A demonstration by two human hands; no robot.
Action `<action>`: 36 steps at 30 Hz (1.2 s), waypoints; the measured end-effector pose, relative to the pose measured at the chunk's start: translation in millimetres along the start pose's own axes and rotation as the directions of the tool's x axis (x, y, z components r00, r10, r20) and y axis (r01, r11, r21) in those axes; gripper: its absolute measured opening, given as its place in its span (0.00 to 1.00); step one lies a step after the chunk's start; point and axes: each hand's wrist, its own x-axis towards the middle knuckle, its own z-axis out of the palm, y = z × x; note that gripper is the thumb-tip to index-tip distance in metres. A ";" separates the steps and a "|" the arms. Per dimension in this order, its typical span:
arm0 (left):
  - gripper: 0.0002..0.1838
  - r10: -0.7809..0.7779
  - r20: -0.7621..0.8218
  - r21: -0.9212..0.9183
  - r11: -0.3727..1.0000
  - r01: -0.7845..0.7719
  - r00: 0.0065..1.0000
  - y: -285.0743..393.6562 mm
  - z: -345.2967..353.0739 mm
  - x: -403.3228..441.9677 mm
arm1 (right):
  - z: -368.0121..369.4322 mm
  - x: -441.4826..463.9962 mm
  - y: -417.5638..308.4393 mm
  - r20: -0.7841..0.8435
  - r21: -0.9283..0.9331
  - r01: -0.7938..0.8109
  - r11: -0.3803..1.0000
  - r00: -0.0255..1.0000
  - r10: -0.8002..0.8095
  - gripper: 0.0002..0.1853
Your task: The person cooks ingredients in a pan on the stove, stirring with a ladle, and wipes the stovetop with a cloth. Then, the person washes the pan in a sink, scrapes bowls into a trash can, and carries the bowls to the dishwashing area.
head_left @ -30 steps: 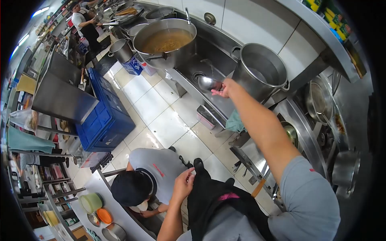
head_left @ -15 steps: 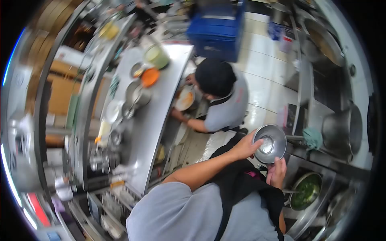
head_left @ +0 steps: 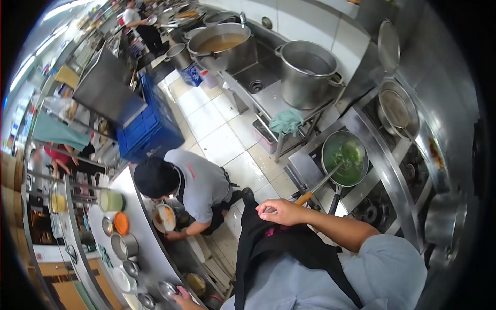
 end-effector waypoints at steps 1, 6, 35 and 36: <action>0.35 -0.141 -0.030 -0.114 0.984 0.137 0.990 1.1 11.4 0.2 | -8.9 -5.7 0.4 -0.010 -0.011 -0.003 1.000 1.000 0.003 0.12; 0.35 -0.624 0.370 0.754 0.634 0.169 0.689 -69.9 130.2 -125.6 | -50.1 -40.2 7.9 -0.188 0.041 0.044 0.998 0.982 -0.036 0.09; 0.23 -0.391 0.798 -0.528 -0.088 -0.845 -0.458 -317.7 977.2 -484.8 | -242.0 263.1 -45.9 -0.319 0.470 -0.188 0.862 0.875 0.365 0.16; 0.24 -0.557 0.718 -0.550 -0.085 -0.831 -0.418 -311.9 996.5 -488.6 | -246.7 286.2 -55.5 -0.341 0.474 -0.170 0.864 0.869 0.358 0.16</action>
